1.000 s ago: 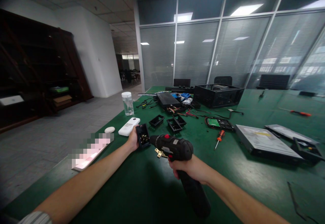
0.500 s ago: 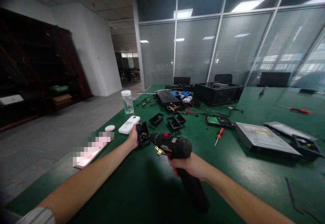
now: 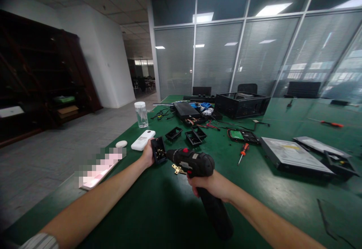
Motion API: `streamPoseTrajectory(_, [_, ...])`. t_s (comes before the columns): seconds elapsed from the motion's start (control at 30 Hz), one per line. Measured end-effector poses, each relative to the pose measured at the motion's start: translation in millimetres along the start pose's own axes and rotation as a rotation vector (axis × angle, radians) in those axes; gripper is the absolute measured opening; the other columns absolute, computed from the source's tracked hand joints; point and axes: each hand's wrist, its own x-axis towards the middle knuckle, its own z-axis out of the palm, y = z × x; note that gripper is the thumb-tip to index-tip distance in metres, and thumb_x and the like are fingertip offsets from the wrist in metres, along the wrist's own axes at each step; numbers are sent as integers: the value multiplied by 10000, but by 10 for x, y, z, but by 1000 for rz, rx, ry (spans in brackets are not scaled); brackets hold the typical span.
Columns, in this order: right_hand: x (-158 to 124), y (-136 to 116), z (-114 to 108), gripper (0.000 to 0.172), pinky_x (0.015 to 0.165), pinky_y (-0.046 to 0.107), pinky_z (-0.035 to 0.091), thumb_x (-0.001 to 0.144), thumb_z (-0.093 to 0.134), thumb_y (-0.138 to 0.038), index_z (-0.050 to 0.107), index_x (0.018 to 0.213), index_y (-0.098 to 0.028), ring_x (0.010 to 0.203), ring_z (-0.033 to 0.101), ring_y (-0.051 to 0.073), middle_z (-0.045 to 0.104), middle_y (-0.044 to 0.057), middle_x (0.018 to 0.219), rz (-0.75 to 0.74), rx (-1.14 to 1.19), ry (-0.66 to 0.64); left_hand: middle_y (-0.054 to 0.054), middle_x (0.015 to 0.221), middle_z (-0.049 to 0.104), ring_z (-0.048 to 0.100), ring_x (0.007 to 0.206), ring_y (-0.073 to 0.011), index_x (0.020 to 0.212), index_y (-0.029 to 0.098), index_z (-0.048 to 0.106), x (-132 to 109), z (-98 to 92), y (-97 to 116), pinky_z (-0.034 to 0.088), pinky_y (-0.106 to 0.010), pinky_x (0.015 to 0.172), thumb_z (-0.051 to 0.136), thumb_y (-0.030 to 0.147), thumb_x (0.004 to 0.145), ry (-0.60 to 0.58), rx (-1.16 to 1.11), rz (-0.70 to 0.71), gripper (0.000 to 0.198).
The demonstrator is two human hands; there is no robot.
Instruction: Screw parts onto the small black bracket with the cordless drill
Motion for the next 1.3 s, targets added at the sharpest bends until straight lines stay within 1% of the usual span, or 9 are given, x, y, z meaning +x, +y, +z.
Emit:
streamPoseTrajectory(0.07, [5, 11, -5, 153, 512, 238, 382, 672, 597, -259, 549, 751, -138, 496, 502, 111, 541, -14, 570, -2, -3, -8, -10, 593, 567, 570, 538, -197, 736, 174, 556, -1, -3, 1, 460, -330, 522, 548, 431, 647, -39, 38, 23, 271])
streamPoseTrajectory(0.13, [14, 18, -3, 150, 507, 235, 379, 672, 598, -255, 549, 750, -137, 498, 499, 108, 534, -13, 580, -6, 0, -17, -6, 583, 561, 565, 524, -195, 731, 182, 548, -13, 2, 9, 458, -331, 511, 545, 423, 651, -44, 49, 47, 254])
streamPoseTrajectory(0.23, [29, 22, 1, 204, 480, 236, 382, 626, 634, -286, 538, 739, -146, 487, 489, 105, 516, -17, 608, 2, 33, -5, -7, 569, 556, 550, 501, -180, 707, 175, 544, -45, 20, 27, 453, -317, 500, 540, 413, 657, -59, 50, 43, 243])
streamPoseTrajectory(0.4, [11, -6, -3, 179, 512, 238, 383, 657, 610, -253, 550, 787, -144, 511, 498, 107, 523, -18, 604, 10, 30, -14, -8, 568, 558, 542, 493, -164, 692, 169, 547, -88, 47, 47, 446, -297, 502, 534, 409, 658, -41, 38, 27, 242])
streamPoseTrajectory(0.63, [-14, -43, 16, 165, 519, 239, 370, 662, 613, -268, 558, 747, -138, 498, 495, 109, 534, -22, 563, 12, 6, -6, 3, 559, 541, 537, 488, -159, 691, 169, 541, -87, 47, 44, 442, -291, 498, 525, 420, 666, -41, 30, 18, 253])
streamPoseTrajectory(0.77, [-6, -26, 6, 166, 522, 240, 365, 664, 612, -275, 556, 734, -135, 502, 498, 110, 545, -16, 565, 6, 3, -10, 5, 570, 544, 541, 501, -162, 705, 171, 544, -61, 19, 31, 448, -299, 510, 537, 423, 658, -48, 33, 41, 256])
streamPoseTrajectory(0.97, [2, 2, -4, 148, 523, 237, 365, 672, 600, -264, 550, 733, -140, 501, 495, 109, 530, -20, 565, -7, -1, -18, 0, 578, 547, 540, 507, -151, 713, 158, 556, -45, 9, 26, 443, -278, 519, 540, 431, 658, -26, 23, 25, 279])
streamPoseTrajectory(1.17, [-6, -39, 19, 168, 513, 237, 370, 665, 606, -279, 553, 744, -140, 495, 495, 111, 536, -19, 559, 25, -13, -9, -8, 586, 554, 553, 524, -166, 733, 156, 561, -61, 28, 37, 441, -285, 518, 534, 437, 663, -20, 12, 9, 290])
streamPoseTrajectory(1.3, [-12, -67, 37, 179, 507, 237, 378, 650, 620, -274, 554, 747, -138, 495, 504, 109, 534, -23, 575, 10, 9, 5, -10, 585, 557, 558, 530, -171, 735, 157, 561, -54, 24, 34, 446, -291, 524, 532, 441, 659, -34, 26, 18, 295])
